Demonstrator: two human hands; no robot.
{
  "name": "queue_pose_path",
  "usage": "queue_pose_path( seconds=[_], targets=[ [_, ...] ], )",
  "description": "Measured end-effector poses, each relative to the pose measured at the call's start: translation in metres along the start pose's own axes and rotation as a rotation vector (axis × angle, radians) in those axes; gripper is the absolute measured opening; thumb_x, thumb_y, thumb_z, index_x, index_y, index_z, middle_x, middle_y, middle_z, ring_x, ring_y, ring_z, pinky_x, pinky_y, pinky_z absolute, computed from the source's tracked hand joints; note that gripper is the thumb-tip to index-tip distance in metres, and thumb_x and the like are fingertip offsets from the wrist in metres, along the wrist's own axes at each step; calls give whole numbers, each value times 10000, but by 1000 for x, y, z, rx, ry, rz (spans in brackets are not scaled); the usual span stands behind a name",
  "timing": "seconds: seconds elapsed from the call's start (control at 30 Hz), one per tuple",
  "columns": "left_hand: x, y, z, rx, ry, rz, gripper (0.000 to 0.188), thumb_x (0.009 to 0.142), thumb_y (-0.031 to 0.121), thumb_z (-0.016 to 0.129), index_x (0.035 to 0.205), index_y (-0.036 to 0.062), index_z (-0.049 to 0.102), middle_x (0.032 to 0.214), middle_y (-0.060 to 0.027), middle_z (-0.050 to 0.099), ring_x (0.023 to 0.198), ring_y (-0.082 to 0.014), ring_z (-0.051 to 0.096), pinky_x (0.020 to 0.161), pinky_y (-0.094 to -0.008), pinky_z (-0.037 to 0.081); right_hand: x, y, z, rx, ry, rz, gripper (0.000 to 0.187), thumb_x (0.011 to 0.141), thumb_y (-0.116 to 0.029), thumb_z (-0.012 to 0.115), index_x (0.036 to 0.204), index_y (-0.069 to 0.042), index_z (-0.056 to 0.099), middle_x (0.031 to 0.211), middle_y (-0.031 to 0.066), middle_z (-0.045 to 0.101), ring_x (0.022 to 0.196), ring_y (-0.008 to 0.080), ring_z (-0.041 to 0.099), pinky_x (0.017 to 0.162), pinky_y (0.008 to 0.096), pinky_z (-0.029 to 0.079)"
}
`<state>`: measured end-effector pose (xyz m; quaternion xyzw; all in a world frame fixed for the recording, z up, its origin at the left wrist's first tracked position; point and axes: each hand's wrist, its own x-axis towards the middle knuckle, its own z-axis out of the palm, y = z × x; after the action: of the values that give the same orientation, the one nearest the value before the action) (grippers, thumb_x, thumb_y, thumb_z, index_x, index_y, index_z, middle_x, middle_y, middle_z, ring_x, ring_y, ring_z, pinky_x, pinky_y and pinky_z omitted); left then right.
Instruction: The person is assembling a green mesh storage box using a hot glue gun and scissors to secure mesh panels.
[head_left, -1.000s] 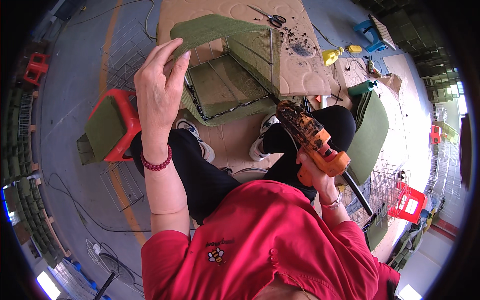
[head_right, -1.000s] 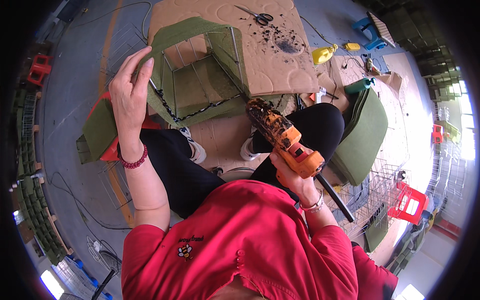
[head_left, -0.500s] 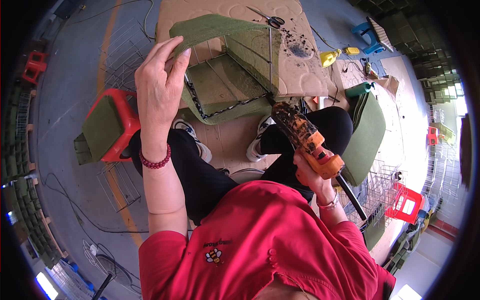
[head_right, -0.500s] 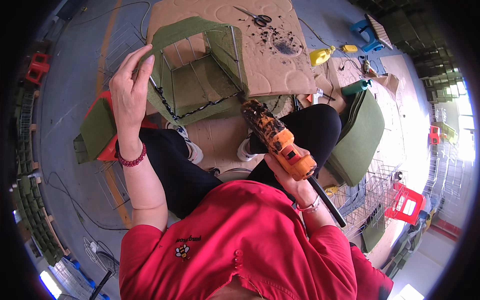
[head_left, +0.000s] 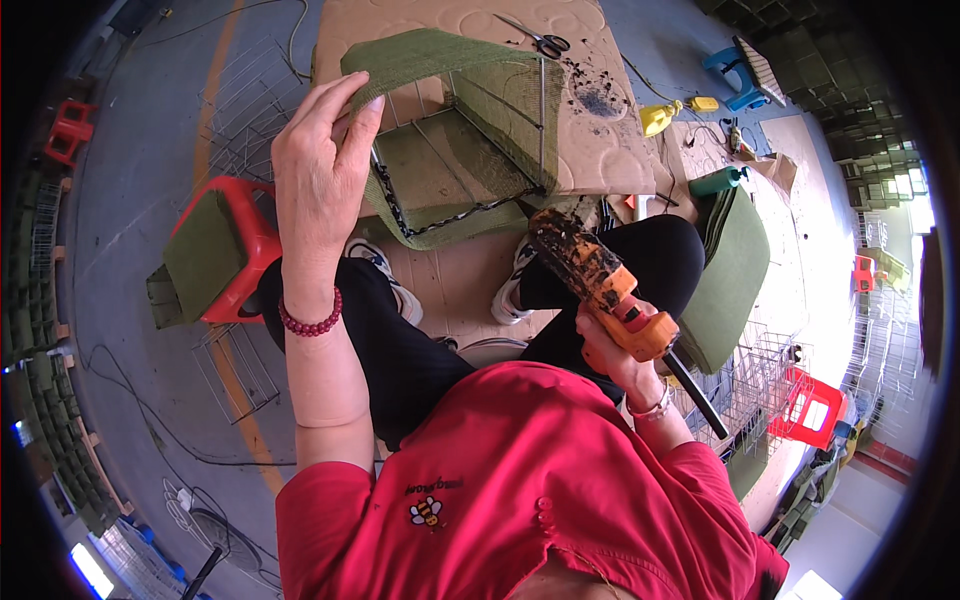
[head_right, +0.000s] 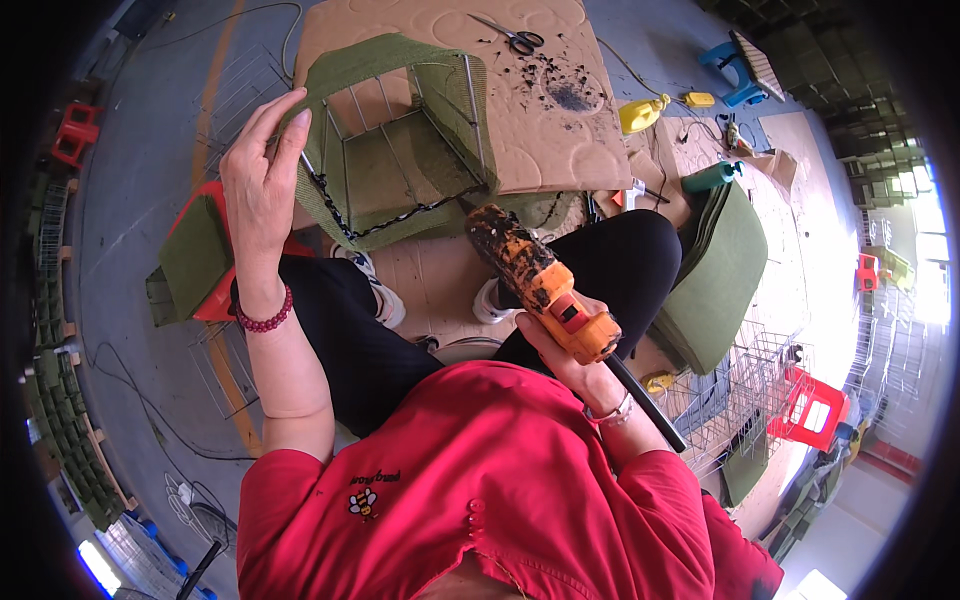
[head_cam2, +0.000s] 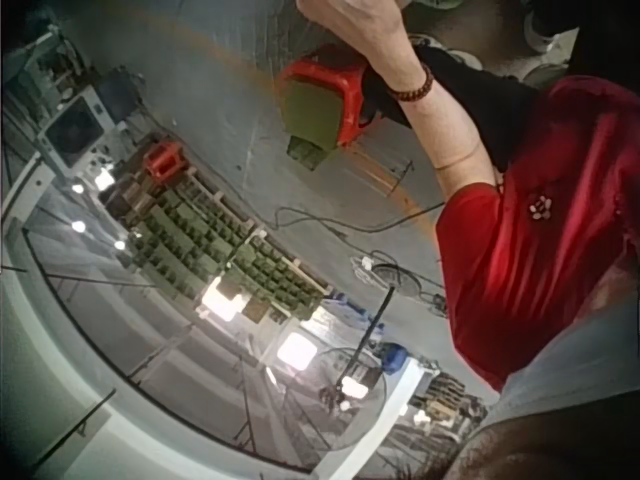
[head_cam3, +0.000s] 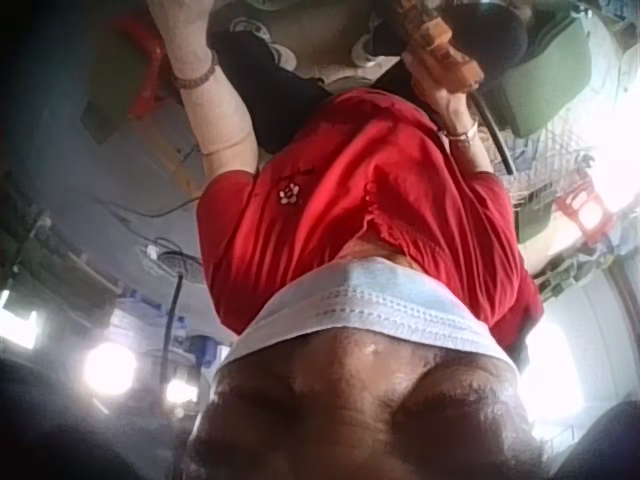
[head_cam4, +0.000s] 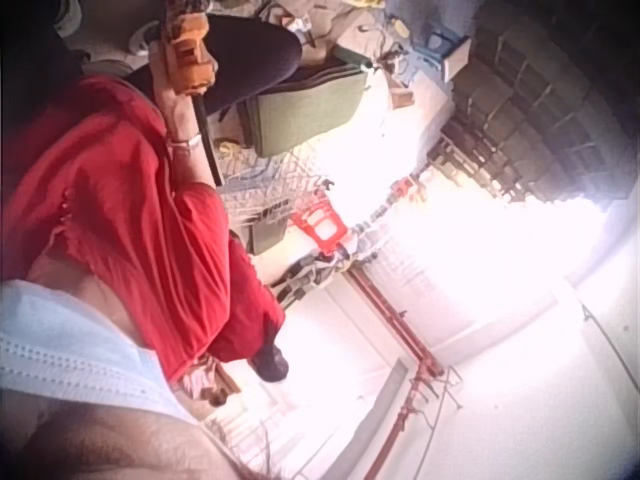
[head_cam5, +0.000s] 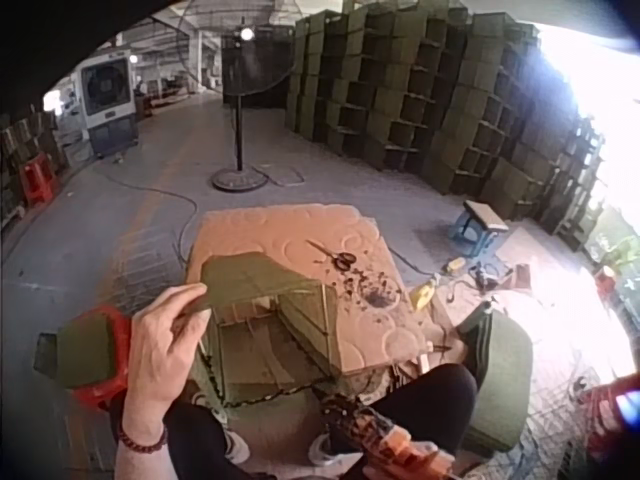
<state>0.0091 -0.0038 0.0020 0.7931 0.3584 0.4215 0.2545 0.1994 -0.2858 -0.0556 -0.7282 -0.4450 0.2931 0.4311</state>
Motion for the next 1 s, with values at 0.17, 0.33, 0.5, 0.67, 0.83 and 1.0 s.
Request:
queue_pose_path(
  seconds=[0.17,0.33,0.5,0.67,0.83,1.0],
  targets=[
    [-2,-2,-1,0,11,3,336,953,186,625,1148,-86,647,1108,-200,678,933,-274,711,836,-338,566,-2,2,-2,-5,28,-6,96,847,-97,715,919,-50,672,739,-16,639,640,68,585,581,234,468],
    [-2,-1,-2,-3,-15,-26,332,948,174,631,1153,-86,645,1113,-202,677,936,-276,712,835,-338,568,1,-4,-7,27,98,99,119,853,-109,721,935,-52,658,708,-30,606,563,49,529,508,221,418],
    [-2,-2,-2,-13,-15,-17,331,945,171,633,1156,-84,643,1118,-201,677,943,-281,711,837,-337,568,2,13,-9,-3,91,-28,117,857,-110,718,938,-50,658,706,-27,604,564,49,526,509,220,415],
    [-3,-2,-3,-14,-13,-13,332,941,169,636,1159,-81,643,1130,-203,675,964,-292,704,847,-341,565,5,5,-11,-5,83,-48,121,858,-106,719,945,-50,657,717,-25,605,589,48,535,527,218,420],
    [-4,-3,-3,-6,-16,-12,334,942,172,633,1159,-81,641,1129,-201,675,967,-292,703,852,-345,563,7,-2,-12,75,99,95,146,853,-109,729,959,-34,662,742,-15,617,624,54,553,541,221,431],
    [-4,-2,-4,-13,-17,-15,338,942,176,636,1163,-79,640,1124,-196,677,967,-294,704,848,-351,559,11,5,-12,-15,97,-62,156,852,-109,730,971,-30,667,733,-12,620,620,58,559,545,222,437]
  ],
)
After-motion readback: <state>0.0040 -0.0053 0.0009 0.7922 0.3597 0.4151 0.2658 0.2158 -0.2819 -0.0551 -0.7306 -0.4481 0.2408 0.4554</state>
